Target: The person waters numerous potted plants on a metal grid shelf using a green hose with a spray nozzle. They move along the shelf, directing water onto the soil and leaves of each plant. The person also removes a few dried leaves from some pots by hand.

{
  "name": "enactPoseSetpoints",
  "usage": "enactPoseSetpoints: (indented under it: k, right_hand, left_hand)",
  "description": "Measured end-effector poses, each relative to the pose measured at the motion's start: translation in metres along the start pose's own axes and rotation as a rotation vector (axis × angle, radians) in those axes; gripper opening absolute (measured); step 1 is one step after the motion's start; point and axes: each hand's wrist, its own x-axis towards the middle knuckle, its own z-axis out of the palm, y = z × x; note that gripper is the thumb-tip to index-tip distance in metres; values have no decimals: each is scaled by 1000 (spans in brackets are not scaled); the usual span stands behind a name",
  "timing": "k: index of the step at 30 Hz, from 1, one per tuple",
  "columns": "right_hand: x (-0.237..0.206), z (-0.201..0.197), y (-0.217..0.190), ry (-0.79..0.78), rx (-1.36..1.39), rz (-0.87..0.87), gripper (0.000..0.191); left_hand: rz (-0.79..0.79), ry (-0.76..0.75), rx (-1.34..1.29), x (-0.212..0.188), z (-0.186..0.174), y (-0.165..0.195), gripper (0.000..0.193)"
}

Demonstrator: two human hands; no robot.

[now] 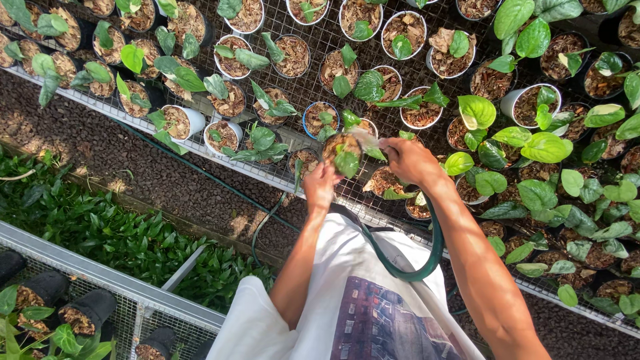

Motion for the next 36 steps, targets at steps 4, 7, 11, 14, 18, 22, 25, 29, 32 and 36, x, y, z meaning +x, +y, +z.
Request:
enactPoseSetpoints:
  k: [4,7,11,14,18,22,25,29,32,36]
  right_hand:
    - [7,4,14,-22,-109,53,39]
    - [15,7,15,7,-134,0,39]
    - [19,5,9,-1,-104,33,39]
    - [16,1,7,-97,-124,154,40]
    - [7,-9,19,-122,-133,309,41]
    - [-6,-15,41,33,-87,253,38]
    - [-17,-17,54,44,-94,262,34]
    - [-27,-18,66,80,52,266,36]
    - [-32,-18,74,32,50,337,39]
    - [-38,-15,87,36,100,361,39]
  left_hand:
    - [-86,3,54,-25,-28,-19,28]
    - [-79,20,140,-39,-34,-27,26]
    - [-42,-46,178,-38,-25,-33,24]
    - [-8,-36,256,-30,-13,-35,24]
    - [70,-33,272,-14,0,-27,27]
    - [8,19,393,-3,6,-17,24]
    - [-151,4,378,-3,6,-14,19]
    - [-81,2,319,-2,5,-23,30]
    - [-137,-51,208,-4,2,-30,27]
    - [-343,-149,381,-19,-8,-32,36]
